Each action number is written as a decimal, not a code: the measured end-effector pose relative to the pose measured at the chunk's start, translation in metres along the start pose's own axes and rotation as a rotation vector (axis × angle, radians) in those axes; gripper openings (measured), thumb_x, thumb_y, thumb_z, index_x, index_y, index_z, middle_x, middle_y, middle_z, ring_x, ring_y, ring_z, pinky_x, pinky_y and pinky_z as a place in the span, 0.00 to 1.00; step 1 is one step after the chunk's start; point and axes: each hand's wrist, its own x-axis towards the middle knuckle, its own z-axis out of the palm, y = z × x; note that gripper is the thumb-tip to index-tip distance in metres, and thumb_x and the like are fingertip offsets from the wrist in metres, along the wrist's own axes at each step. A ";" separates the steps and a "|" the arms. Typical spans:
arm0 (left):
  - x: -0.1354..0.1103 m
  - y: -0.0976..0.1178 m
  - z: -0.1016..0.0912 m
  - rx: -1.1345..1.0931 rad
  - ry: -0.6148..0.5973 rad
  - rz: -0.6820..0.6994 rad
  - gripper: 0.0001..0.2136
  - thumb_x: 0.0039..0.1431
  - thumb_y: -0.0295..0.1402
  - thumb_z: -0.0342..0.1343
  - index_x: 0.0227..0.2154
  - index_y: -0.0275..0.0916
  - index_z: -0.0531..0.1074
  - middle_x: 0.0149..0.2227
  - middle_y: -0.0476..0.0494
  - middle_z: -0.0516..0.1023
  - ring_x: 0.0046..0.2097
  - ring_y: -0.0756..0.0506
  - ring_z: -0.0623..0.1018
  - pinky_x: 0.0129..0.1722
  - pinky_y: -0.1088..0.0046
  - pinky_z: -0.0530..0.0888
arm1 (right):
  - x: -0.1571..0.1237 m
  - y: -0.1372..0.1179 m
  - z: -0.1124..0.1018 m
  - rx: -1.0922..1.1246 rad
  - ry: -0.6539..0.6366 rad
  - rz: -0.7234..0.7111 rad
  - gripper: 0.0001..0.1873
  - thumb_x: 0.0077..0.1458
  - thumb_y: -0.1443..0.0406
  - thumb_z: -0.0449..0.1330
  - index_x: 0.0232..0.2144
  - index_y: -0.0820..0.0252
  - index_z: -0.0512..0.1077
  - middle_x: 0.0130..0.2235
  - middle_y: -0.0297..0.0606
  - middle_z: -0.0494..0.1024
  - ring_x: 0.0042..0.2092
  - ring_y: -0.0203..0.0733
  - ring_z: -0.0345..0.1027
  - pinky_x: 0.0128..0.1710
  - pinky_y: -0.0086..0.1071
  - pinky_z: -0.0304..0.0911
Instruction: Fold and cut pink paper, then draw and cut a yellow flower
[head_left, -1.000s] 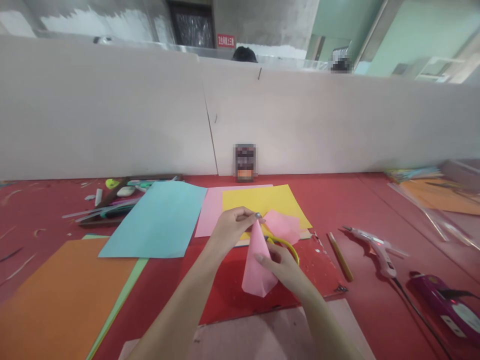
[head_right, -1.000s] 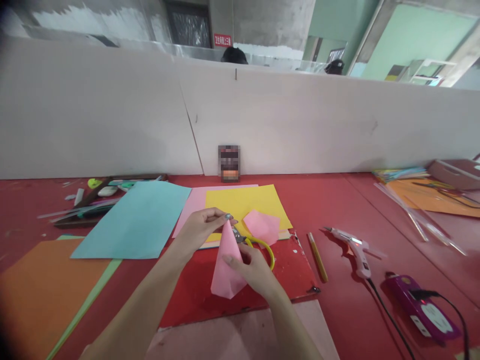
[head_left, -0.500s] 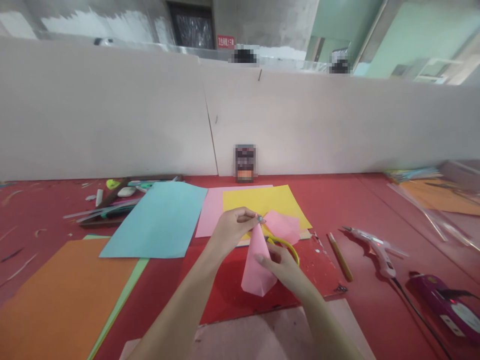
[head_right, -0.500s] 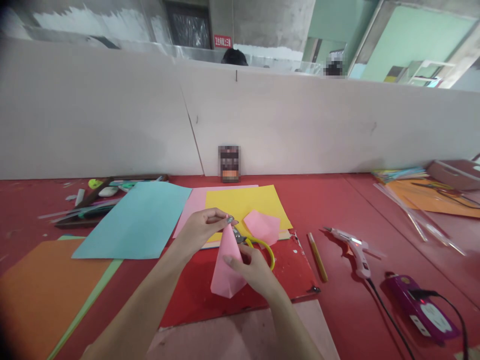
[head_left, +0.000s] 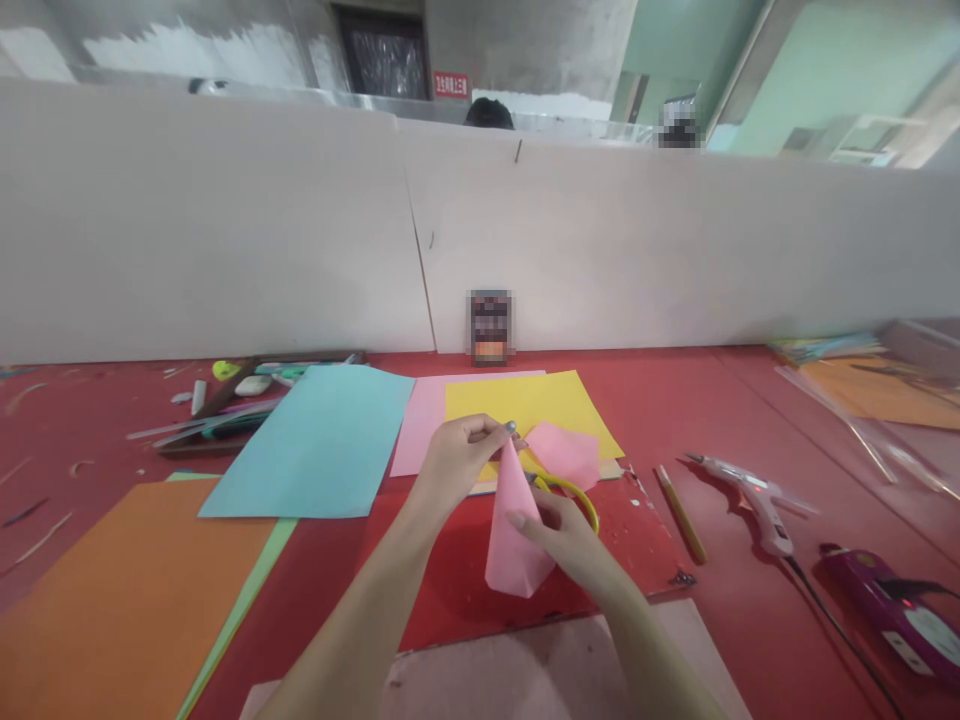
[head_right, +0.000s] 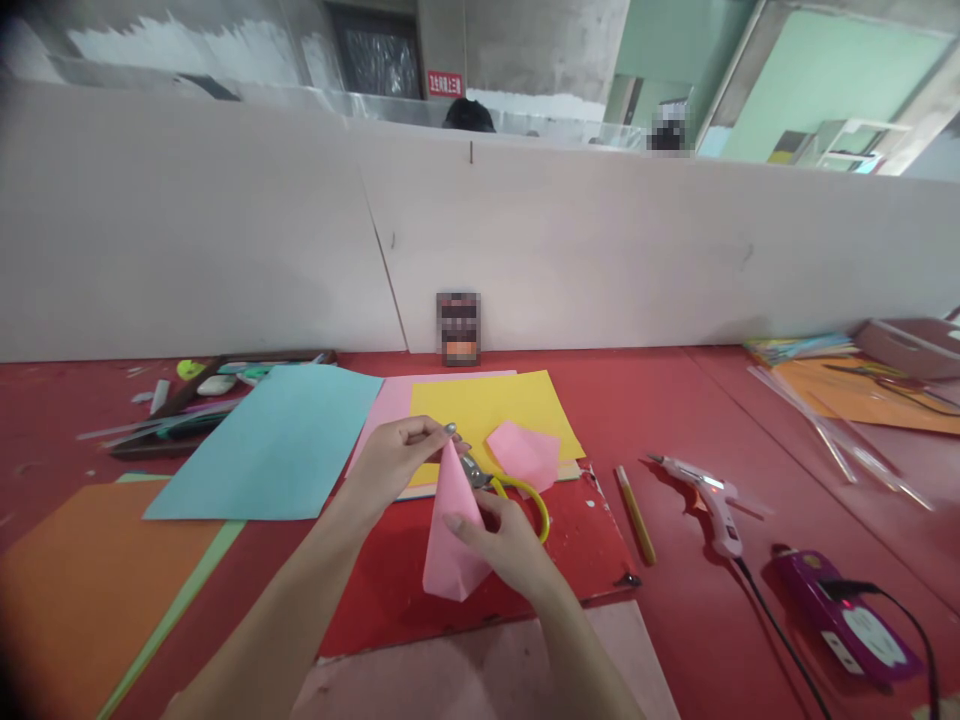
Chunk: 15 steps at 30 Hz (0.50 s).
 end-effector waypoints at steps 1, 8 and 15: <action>0.000 0.000 0.000 -0.001 -0.007 0.003 0.12 0.53 0.40 0.54 0.23 0.36 0.71 0.31 0.42 0.80 0.37 0.43 0.78 0.39 0.67 0.74 | 0.000 0.000 0.000 -0.004 0.010 0.001 0.16 0.49 0.55 0.58 0.35 0.59 0.74 0.36 0.38 0.75 0.40 0.45 0.67 0.37 0.31 0.63; -0.002 0.003 0.002 0.057 -0.079 0.025 0.10 0.52 0.39 0.55 0.29 0.37 0.73 0.35 0.42 0.79 0.37 0.44 0.78 0.39 0.68 0.74 | 0.002 -0.002 -0.001 -0.023 0.082 -0.018 0.17 0.48 0.54 0.58 0.34 0.61 0.75 0.36 0.39 0.76 0.41 0.47 0.67 0.37 0.33 0.63; -0.002 0.002 0.001 0.136 -0.038 0.061 0.11 0.53 0.39 0.52 0.29 0.38 0.73 0.36 0.42 0.79 0.37 0.44 0.77 0.39 0.68 0.73 | 0.002 0.000 0.000 -0.016 0.047 -0.029 0.17 0.49 0.53 0.57 0.33 0.61 0.73 0.34 0.37 0.74 0.39 0.44 0.66 0.35 0.31 0.63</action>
